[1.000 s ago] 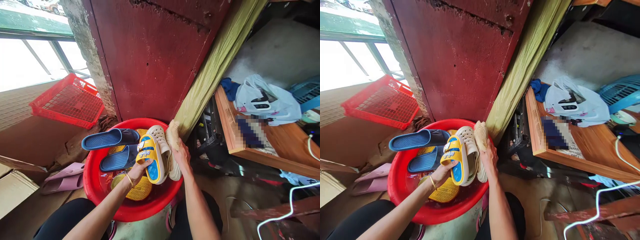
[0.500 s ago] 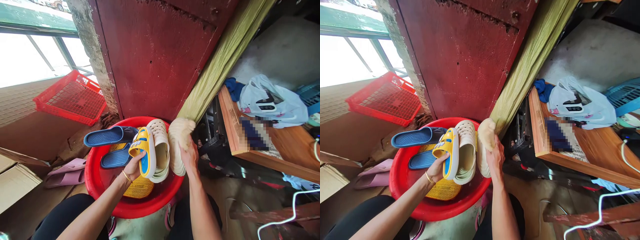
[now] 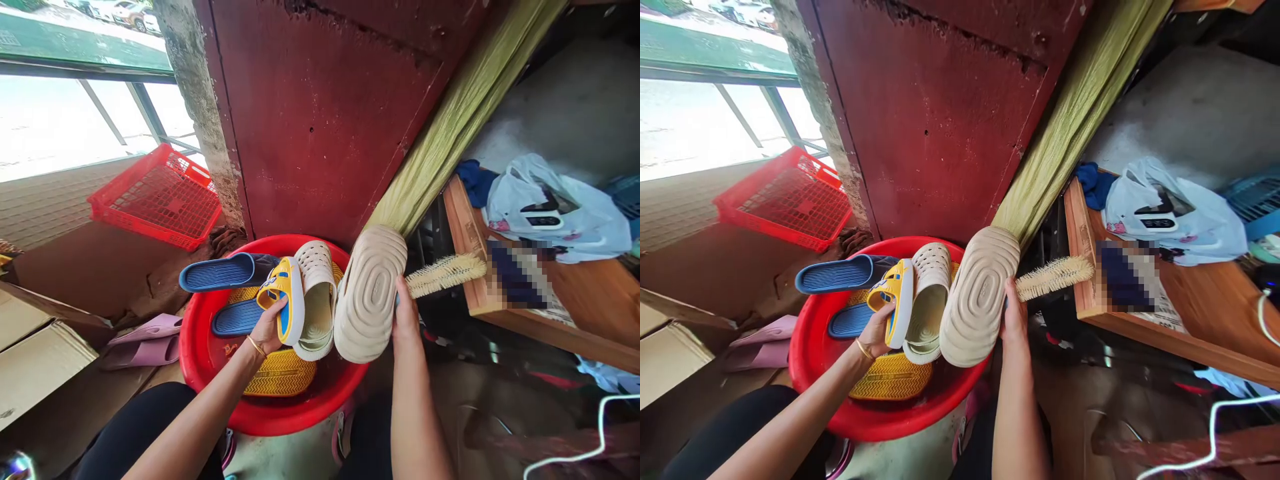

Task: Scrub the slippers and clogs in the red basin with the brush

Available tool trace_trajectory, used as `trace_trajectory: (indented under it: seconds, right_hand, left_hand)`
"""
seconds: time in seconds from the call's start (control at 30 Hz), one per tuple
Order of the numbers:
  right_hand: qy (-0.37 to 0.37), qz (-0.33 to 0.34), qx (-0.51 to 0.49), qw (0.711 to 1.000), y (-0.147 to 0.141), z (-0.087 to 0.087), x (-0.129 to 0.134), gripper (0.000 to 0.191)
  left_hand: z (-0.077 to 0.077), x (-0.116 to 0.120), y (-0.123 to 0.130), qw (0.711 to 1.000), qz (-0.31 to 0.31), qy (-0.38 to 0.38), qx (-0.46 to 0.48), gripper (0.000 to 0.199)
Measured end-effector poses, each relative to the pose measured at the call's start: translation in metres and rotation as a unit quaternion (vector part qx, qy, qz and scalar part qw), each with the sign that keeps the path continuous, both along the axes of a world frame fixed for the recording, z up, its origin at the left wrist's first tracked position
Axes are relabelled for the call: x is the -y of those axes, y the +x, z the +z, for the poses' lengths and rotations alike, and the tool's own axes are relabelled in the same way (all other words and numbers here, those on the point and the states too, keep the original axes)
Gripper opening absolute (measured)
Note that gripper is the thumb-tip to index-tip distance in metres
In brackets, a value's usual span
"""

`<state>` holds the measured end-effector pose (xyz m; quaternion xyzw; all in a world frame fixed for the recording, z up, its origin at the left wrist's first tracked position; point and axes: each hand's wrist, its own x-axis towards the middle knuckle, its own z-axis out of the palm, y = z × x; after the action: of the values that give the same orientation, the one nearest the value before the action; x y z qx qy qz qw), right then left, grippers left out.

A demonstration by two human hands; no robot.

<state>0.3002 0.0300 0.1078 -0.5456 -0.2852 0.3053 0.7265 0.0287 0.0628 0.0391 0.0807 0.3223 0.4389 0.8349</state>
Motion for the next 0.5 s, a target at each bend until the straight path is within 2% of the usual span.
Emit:
trace_trajectory:
  seconds: [0.07, 0.2, 0.3, 0.37, 0.5]
  right_hand:
    - [-0.036, 0.019, 0.000, 0.999, -0.007, -0.002, -0.001, 0.061]
    - [-0.094, -0.001, -0.005, 0.996, -0.022, -0.009, -0.002, 0.062]
    - [-0.083, 0.010, -0.006, 0.996, -0.028, -0.012, 0.000, 0.062]
    - [-0.078, 0.029, 0.033, 0.996, -0.030, -0.013, 0.004, 0.061]
    - [-0.049, 0.103, 0.080, 0.990, -0.032, -0.012, 0.011, 0.065]
  left_hand:
    - [-0.006, 0.002, 0.000, 1.000, -0.018, -0.016, 0.009, 0.023]
    - [-0.019, 0.009, 0.003, 0.998, -0.038, -0.021, 0.054, 0.019]
    - [-0.026, 0.012, 0.006, 0.996, -0.041, -0.009, 0.078, 0.022]
    - [-0.029, 0.012, 0.008, 0.996, -0.038, 0.002, 0.078, 0.026]
    - [-0.027, 0.011, 0.011, 0.999, -0.013, 0.017, 0.050, 0.035]
